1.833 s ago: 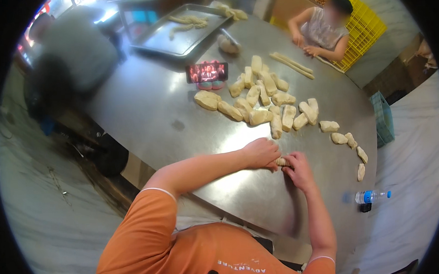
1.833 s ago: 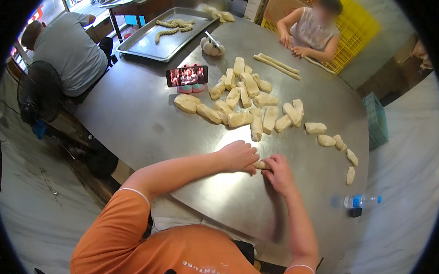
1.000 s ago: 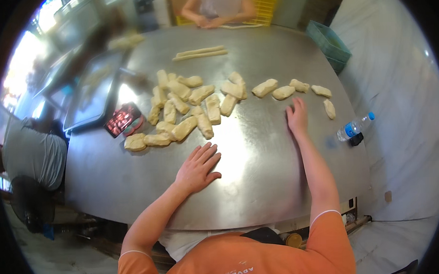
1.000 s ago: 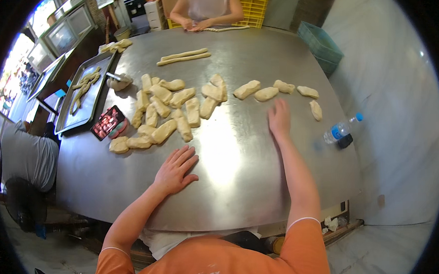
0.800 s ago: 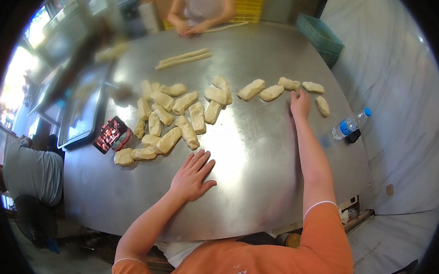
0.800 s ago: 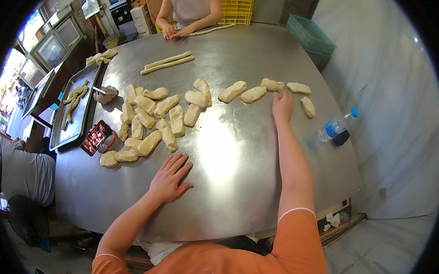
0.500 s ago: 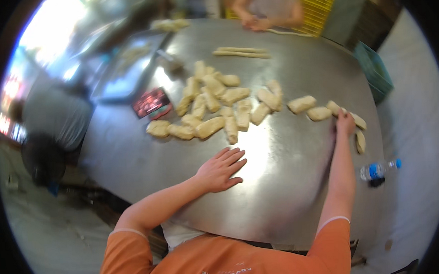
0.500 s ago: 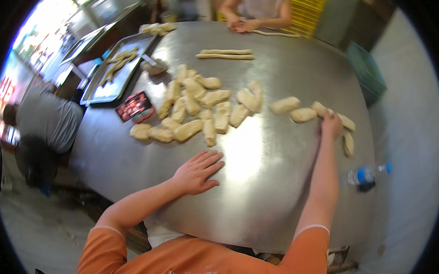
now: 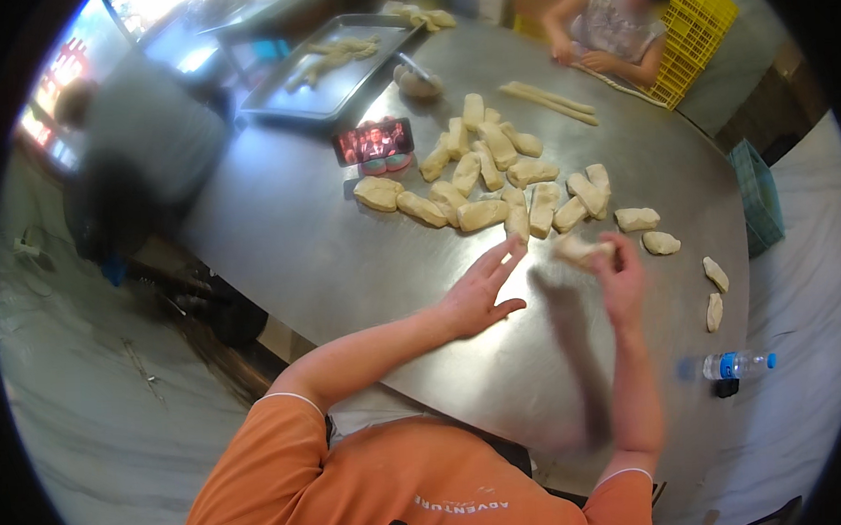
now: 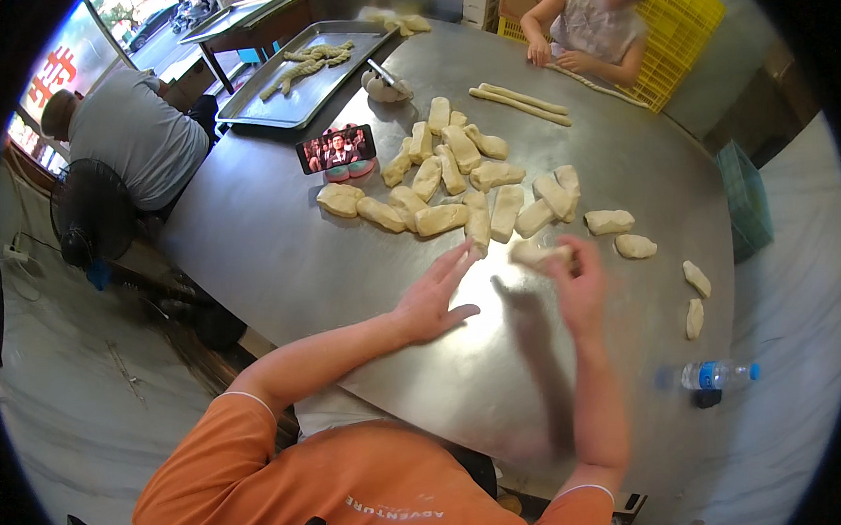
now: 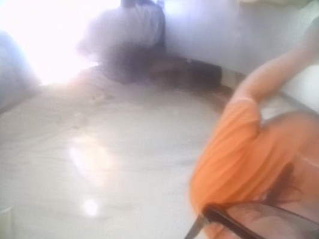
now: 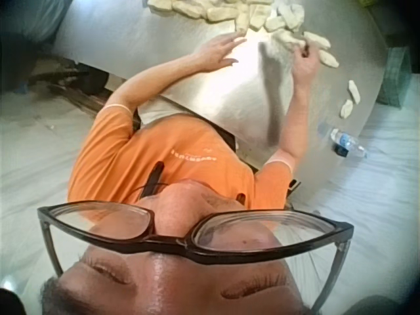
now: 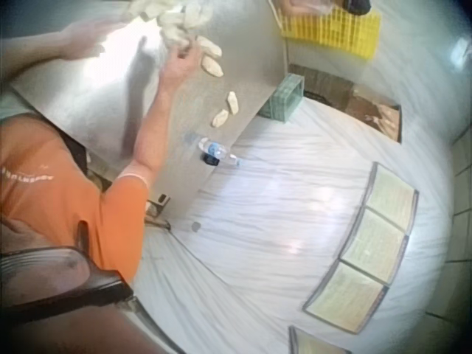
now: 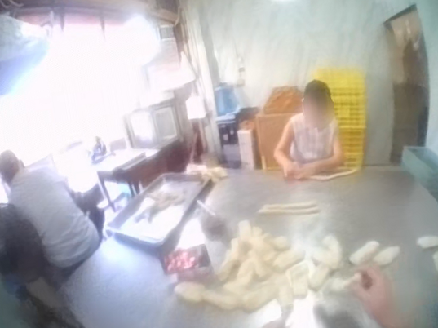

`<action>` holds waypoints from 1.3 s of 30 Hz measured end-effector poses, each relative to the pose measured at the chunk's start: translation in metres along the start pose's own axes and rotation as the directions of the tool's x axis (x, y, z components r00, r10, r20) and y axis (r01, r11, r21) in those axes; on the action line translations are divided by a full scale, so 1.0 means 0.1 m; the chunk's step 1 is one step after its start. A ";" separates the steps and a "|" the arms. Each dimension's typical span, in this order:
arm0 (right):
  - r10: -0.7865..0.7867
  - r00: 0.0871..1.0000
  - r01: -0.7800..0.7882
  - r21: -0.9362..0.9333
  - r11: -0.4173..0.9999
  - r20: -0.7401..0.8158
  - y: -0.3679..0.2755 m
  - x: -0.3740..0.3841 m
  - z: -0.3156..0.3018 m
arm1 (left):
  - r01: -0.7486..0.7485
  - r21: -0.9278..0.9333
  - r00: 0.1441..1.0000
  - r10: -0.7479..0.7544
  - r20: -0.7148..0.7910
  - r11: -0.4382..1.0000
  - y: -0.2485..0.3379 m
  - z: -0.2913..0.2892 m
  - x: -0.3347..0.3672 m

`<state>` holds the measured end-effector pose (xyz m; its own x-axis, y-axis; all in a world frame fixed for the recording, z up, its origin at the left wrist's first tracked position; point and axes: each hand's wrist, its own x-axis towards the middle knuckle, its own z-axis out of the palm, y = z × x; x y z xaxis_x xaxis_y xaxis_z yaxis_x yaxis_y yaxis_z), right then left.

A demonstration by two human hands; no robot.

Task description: The person rolls, stretches, and braids strips of dough by hand on a stainless steel table.

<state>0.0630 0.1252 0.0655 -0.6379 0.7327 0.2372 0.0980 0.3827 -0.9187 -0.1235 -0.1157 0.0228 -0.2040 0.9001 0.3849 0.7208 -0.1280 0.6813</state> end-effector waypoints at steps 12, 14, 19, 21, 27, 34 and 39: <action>-0.047 0.899 0.224 -0.364 0.904 0.436 -0.37 -1.15 0.99 | 0.144 0.042 0.967 -0.149 0.208 0.989 0.01 -0.58 -0.73; -0.254 0.832 0.492 -0.444 0.748 0.493 -0.39 -1.11 1.20 | 0.117 0.047 0.980 -0.123 0.157 0.992 -0.05 -0.57 -0.76; -0.289 0.757 0.623 -0.514 0.590 0.586 -0.29 -1.09 1.45 | 0.145 0.125 0.974 -0.164 0.157 0.981 -0.08 -0.72 -0.79; -0.222 0.745 0.623 -0.538 0.567 0.629 -0.28 -1.08 1.36 | 0.129 0.172 0.973 -0.158 0.166 0.977 -0.20 -0.78 -0.90; -0.249 0.784 0.583 -0.537 0.610 0.568 -0.38 -1.20 1.07 | -0.106 0.401 0.993 0.115 0.002 0.910 -0.30 -0.92 -1.03; -0.225 0.824 0.526 -0.556 0.644 0.520 -0.31 -1.37 0.80 | -0.112 0.300 0.992 0.092 0.082 0.947 -0.35 -1.04 -1.17; -0.273 0.826 0.545 -0.578 0.607 0.493 -0.21 -1.42 0.70 | -0.138 0.357 0.990 0.121 0.069 0.924 -0.30 -1.16 -1.16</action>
<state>0.0978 -0.0261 0.0296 -0.9301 0.2239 0.2910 0.1535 0.9571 -0.2457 -0.1980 -0.2644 0.0303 -0.0689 0.9045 0.4210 0.9304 -0.0941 0.3544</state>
